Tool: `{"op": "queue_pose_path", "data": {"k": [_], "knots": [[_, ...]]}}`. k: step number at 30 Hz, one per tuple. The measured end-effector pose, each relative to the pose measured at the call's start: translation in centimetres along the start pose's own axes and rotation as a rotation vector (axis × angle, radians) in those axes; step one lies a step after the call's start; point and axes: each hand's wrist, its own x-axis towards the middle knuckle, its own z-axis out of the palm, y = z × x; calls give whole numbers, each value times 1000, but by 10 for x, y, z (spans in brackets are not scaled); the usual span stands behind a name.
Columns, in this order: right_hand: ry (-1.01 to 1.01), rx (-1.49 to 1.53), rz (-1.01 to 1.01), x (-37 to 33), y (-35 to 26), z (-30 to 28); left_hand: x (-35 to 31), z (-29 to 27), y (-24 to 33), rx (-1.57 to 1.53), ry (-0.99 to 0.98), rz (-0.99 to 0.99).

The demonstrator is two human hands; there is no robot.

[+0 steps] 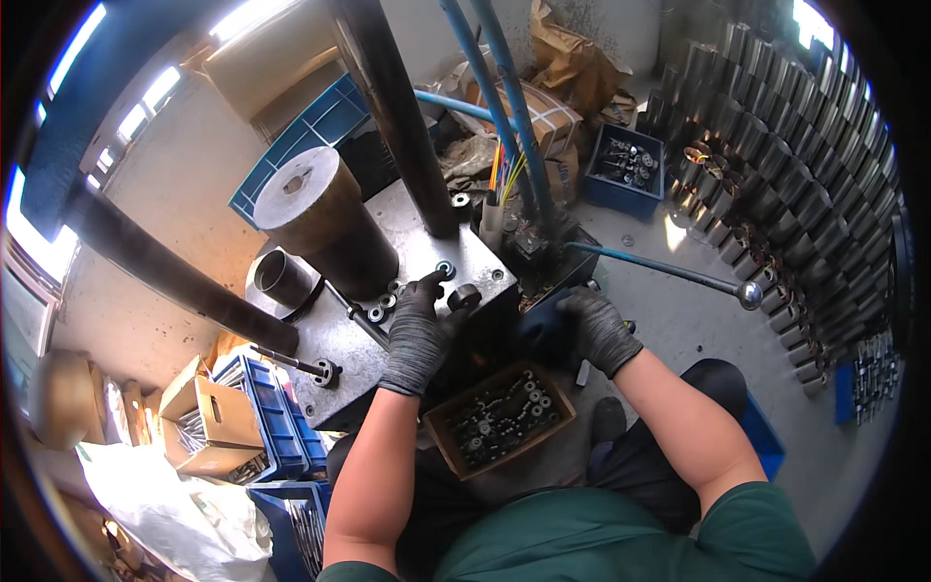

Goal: Assemble metal components using a vertical press machine, including cleaning and positioning cylindrical parts and pins.

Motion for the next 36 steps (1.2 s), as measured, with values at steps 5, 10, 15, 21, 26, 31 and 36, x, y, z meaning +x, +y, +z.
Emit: {"op": "queue_pose_path", "data": {"k": [5, 10, 15, 21, 26, 31, 36], "knots": [[50, -190, 33, 7, 9, 1, -1, 13, -12, -19, -6, 39], [21, -555, -59, -1, 13, 16, 3, 31, -14, -15, -43, -14], [9, -791, 91, -2, 2, 19, 8, 40, -16, -173, -27, -68], [135, -659, -224, 3, 2, 9, 4, 36, -6, -270, 14, -51], [159, -366, -209, 2, -7, 11, 0, 41, -8, -243, 59, -57], [86, -91, -236, 9, -15, -3, -15, 14, 55, -243, 364, 471], [17, -275, -520, -36, -36, 44, -43, 63, 18, -781, -123, -145]]}}
